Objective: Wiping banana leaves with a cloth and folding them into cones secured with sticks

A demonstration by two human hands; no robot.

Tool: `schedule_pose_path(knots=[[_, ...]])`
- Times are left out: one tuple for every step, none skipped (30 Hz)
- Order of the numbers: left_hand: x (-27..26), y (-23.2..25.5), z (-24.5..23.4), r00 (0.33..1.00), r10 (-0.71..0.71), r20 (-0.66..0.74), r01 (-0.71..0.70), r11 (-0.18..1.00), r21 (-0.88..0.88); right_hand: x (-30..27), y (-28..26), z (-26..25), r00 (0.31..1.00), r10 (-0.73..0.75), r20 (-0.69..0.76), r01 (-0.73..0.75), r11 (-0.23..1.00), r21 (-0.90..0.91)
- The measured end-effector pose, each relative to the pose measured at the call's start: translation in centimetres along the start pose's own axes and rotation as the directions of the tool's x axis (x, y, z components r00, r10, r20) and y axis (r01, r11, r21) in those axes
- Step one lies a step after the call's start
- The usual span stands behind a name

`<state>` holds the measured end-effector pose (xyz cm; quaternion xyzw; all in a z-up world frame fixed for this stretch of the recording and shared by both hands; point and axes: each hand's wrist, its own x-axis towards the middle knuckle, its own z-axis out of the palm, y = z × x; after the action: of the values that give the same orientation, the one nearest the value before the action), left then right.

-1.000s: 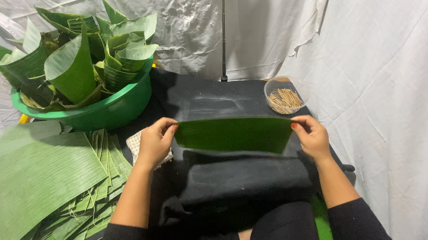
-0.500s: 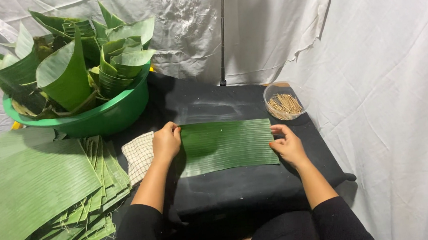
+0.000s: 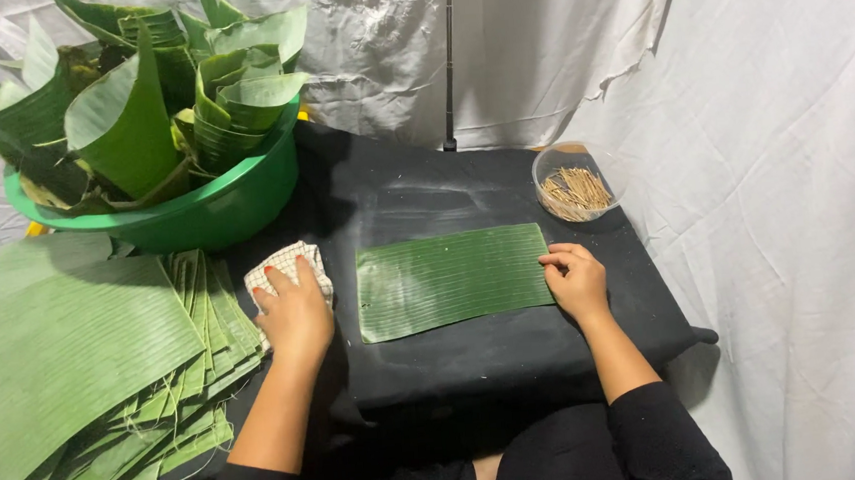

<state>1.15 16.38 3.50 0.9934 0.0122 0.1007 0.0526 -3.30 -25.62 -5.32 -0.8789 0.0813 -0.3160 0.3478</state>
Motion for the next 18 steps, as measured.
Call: schedule_pose_path(knots=[[0.0, -0.7, 0.7, 1.0, -0.002, -0.004, 0.002, 1.0, 0.001, 0.0, 0.0, 0.1, 1.0, -0.003, -0.001, 0.003, 1.0, 0.003], [0.1, -1.4, 1.4, 0.98, 0.065, -0.187, -0.058, 0.997, 0.045, 0.0, 0.0, 0.1, 1.0, -0.01, 0.002, 0.01, 1.0, -0.004], [0.1, -2.0, 2.1, 0.923, 0.138, -0.359, -0.109, 0.989, 0.099, 0.0, 0.1, 0.0, 1.0, -0.016, 0.005, 0.016, 1.0, -0.012], [0.3, -2.2, 1.4, 0.922, 0.138, -0.362, -0.109, 0.989, 0.1, 0.1, 0.0, 0.0, 1.0, -0.018, 0.003, 0.018, 1.0, -0.01], [0.4, -2.3, 0.9, 0.936, 0.116, -0.332, -0.114, 0.993, 0.027, 0.0, -0.1, 0.0, 1.0, -0.01, 0.007, 0.01, 1.0, 0.019], [0.5, -2.5, 0.3, 0.949, 0.096, -0.3, -0.115, 0.992, -0.046, 0.0, -0.2, 0.0, 1.0, -0.003, 0.012, 0.002, 0.999, 0.048], [-0.1, -1.2, -1.6, 0.949, 0.094, -0.301, -0.114, 0.992, -0.047, 0.0, -0.2, 0.0, 1.0, -0.005, 0.012, 0.004, 0.999, 0.048], [-0.8, 0.0, -3.5, 0.925, 0.147, -0.349, -0.181, 0.981, -0.065, -0.1, -0.3, -0.1, 1.0, -0.005, 0.01, 0.005, 0.999, 0.041], [-1.4, 1.3, -5.4, 0.895, 0.199, -0.399, -0.249, 0.965, -0.078, -0.1, -0.4, -0.1, 1.0, -0.004, 0.004, 0.004, 0.999, 0.034], [-1.5, 2.8, -4.1, 0.894, 0.2, -0.401, -0.251, 0.965, -0.077, -0.1, -0.5, -0.1, 1.0, -0.005, 0.001, 0.005, 0.999, 0.035], [-1.7, 4.1, -2.7, 0.825, 0.289, -0.486, -0.302, 0.952, 0.054, -0.1, -0.6, -0.2, 1.0, -0.004, 0.007, 0.004, 1.0, 0.021], [-1.9, 5.5, -1.3, 0.741, 0.381, -0.553, -0.335, 0.923, 0.188, -0.1, -0.7, -0.2, 1.0, -0.003, 0.012, 0.003, 1.0, 0.008], [-2.4, 7.4, -0.3, 0.741, 0.381, -0.553, -0.334, 0.924, 0.188, 0.0, -0.6, -0.1, 1.0, -0.004, 0.012, 0.004, 1.0, 0.008], [-2.9, 9.3, 0.7, 0.725, 0.414, -0.551, -0.393, 0.905, 0.163, 0.0, -0.6, -0.1, 1.0, -0.011, 0.012, 0.011, 1.0, 0.006], [-3.5, 11.3, 1.9, 0.707, 0.446, -0.549, -0.451, 0.882, 0.135, 0.0, -0.4, -0.1, 1.0, -0.017, 0.013, 0.017, 1.0, 0.001], [-3.8, 12.3, 3.6, 0.707, 0.444, -0.55, -0.451, 0.883, 0.133, -0.1, -0.6, -0.1, 1.0, -0.018, 0.014, 0.018, 1.0, -0.001], [-4.0, 13.5, 5.3, 0.79, 0.475, -0.387, -0.525, 0.851, -0.026, -0.1, -0.7, -0.1, 1.0, -0.015, 0.017, 0.015, 1.0, -0.008], [-4.1, 14.7, 7.0, 0.828, 0.519, -0.211, -0.556, 0.808, -0.196, -0.1, -0.8, -0.2, 1.0, -0.012, 0.021, 0.012, 1.0, -0.015]])
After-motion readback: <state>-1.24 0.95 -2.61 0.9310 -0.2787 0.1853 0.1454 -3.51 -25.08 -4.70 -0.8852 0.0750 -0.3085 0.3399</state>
